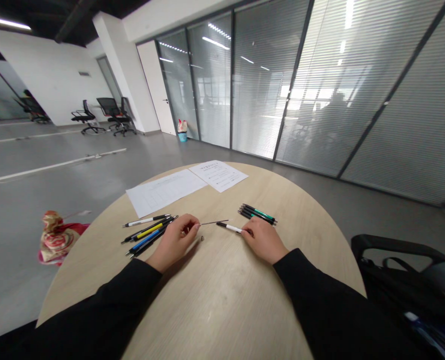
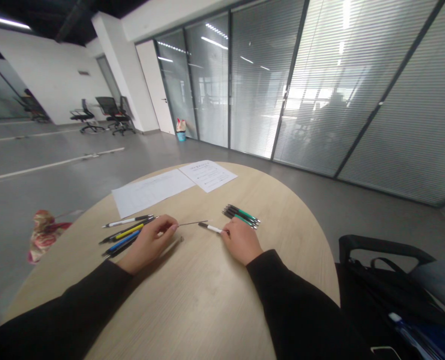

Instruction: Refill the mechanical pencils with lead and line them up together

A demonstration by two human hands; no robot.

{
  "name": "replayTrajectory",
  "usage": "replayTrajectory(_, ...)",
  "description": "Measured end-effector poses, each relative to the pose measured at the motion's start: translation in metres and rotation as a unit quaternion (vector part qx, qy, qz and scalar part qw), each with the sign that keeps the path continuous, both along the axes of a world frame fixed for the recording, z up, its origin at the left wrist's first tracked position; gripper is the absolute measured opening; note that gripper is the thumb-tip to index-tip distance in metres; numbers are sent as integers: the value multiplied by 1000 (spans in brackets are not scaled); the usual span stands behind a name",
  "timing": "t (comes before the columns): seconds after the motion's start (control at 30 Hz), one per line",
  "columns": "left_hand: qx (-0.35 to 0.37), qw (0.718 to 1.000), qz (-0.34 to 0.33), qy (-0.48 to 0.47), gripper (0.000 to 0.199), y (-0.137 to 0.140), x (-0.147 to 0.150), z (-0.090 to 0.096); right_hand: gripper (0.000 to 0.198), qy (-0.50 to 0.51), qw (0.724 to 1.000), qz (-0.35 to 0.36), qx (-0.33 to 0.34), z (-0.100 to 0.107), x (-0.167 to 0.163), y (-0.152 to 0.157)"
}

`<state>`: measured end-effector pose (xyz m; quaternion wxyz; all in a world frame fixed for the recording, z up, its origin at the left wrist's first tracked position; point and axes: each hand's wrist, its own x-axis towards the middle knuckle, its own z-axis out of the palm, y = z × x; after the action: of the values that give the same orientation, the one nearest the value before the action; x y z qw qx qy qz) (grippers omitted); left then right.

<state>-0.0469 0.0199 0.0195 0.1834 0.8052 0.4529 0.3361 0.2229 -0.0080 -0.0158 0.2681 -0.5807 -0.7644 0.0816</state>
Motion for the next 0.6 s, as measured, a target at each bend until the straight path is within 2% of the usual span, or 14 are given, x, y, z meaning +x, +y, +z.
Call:
replayTrajectory(0.27, -15, 1000, -23, 2, 19, -4, 4, 3, 14, -34, 999, 7, 5, 0, -2, -4)
replayTrajectory(0.43, -23, 999, -28, 11, 20, -3, 3, 2, 12, 21, 1000, 10, 18, 3, -3, -4)
replayTrajectory(0.6, -23, 999, -34, 14, 20, -4, 3, 3, 7, 88, 993, 66, 35, 7, -5, -4)
